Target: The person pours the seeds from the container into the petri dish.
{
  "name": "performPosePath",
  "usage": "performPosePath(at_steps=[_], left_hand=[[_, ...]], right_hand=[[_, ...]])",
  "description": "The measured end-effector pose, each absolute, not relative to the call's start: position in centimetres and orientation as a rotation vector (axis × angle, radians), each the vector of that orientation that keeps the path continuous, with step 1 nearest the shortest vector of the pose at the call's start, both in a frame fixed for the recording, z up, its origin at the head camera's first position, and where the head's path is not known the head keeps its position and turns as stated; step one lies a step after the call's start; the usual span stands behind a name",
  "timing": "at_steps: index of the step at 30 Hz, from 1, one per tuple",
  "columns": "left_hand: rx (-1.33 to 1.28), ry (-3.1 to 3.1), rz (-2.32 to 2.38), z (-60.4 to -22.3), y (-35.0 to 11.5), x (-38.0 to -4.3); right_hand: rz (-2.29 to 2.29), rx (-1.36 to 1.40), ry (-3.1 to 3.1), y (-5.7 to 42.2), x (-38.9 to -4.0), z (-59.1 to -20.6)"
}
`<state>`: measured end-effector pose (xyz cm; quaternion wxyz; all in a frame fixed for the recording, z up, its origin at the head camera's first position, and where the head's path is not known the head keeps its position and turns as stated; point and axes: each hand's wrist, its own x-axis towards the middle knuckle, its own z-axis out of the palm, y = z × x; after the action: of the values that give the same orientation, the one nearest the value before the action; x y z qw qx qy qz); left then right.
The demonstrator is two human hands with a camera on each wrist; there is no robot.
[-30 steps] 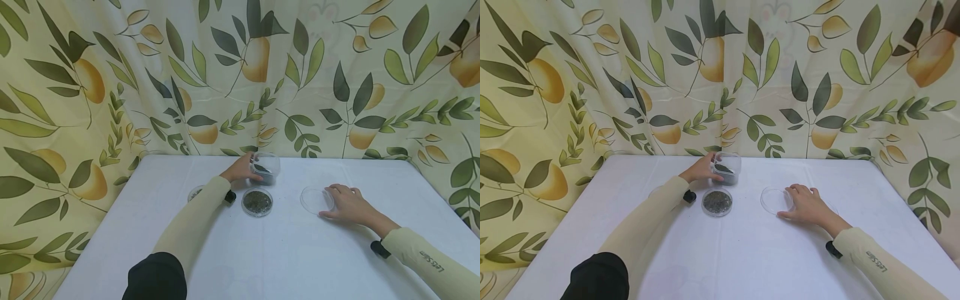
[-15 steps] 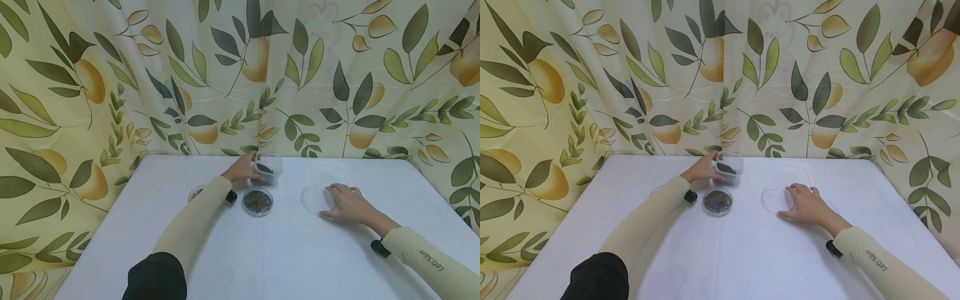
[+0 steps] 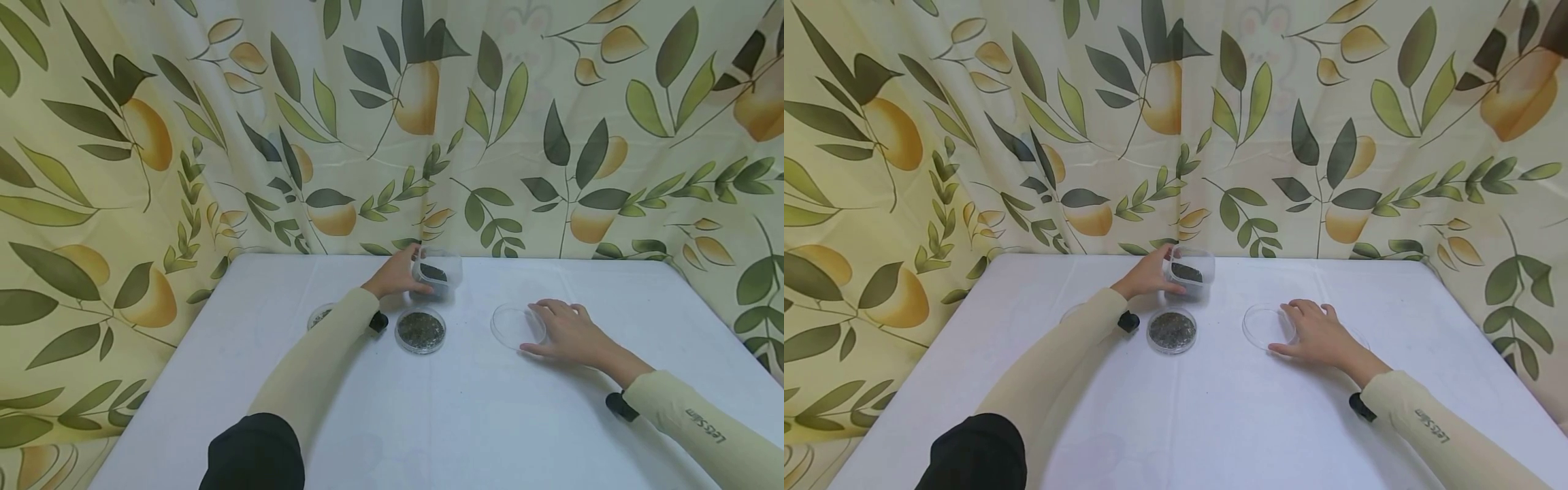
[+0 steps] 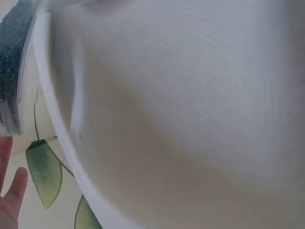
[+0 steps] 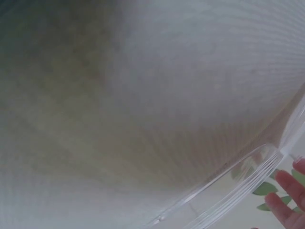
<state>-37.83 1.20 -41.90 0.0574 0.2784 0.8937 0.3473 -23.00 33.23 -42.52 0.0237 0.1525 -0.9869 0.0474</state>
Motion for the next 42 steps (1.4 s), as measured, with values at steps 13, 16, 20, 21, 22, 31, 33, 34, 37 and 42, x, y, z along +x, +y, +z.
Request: performPosePath(at_steps=[13, 16, 20, 21, 22, 31, 33, 34, 37, 42], left_hand=[[0.825, 2.775, 1.029, -41.0, 1.5, -37.6], [0.862, 2.794, 1.023, -40.8, 1.7, -37.6], [0.927, 2.797, 1.032, -40.3, 2.0, -37.4], [0.938, 2.802, 1.021, -40.2, 2.2, -37.3], [0.953, 2.800, 1.024, -40.0, 2.3, -37.2], [1.048, 2.892, 0.898, -39.7, 3.7, -36.0], [1.068, 2.913, 0.854, -39.5, 3.9, -35.7], [1.085, 2.922, 0.833, -39.5, 4.0, -35.6], [1.135, 2.950, 0.774, -39.3, 4.3, -35.4], [1.197, 2.990, 0.696, -39.2, 4.7, -35.3]], right_hand=[[0.108, 0.482, -3.044, 33.2, -23.1, -42.6], [0.102, 0.481, -3.048, 33.2, -23.2, -42.7], [0.097, 0.478, -3.049, 33.3, -23.3, -42.8], [0.095, 0.477, -3.049, 33.3, -23.3, -42.8], [0.094, 0.475, -3.048, 33.3, -23.3, -42.8], [0.106, 0.466, -3.063, 33.3, -23.3, -42.9], [0.110, 0.466, -3.063, 33.3, -23.2, -42.8], [0.111, 0.466, -3.064, 33.2, -23.2, -42.8], [0.113, 0.465, -3.064, 33.2, -23.2, -42.8], [0.112, 0.465, -3.064, 33.2, -23.1, -42.7]])
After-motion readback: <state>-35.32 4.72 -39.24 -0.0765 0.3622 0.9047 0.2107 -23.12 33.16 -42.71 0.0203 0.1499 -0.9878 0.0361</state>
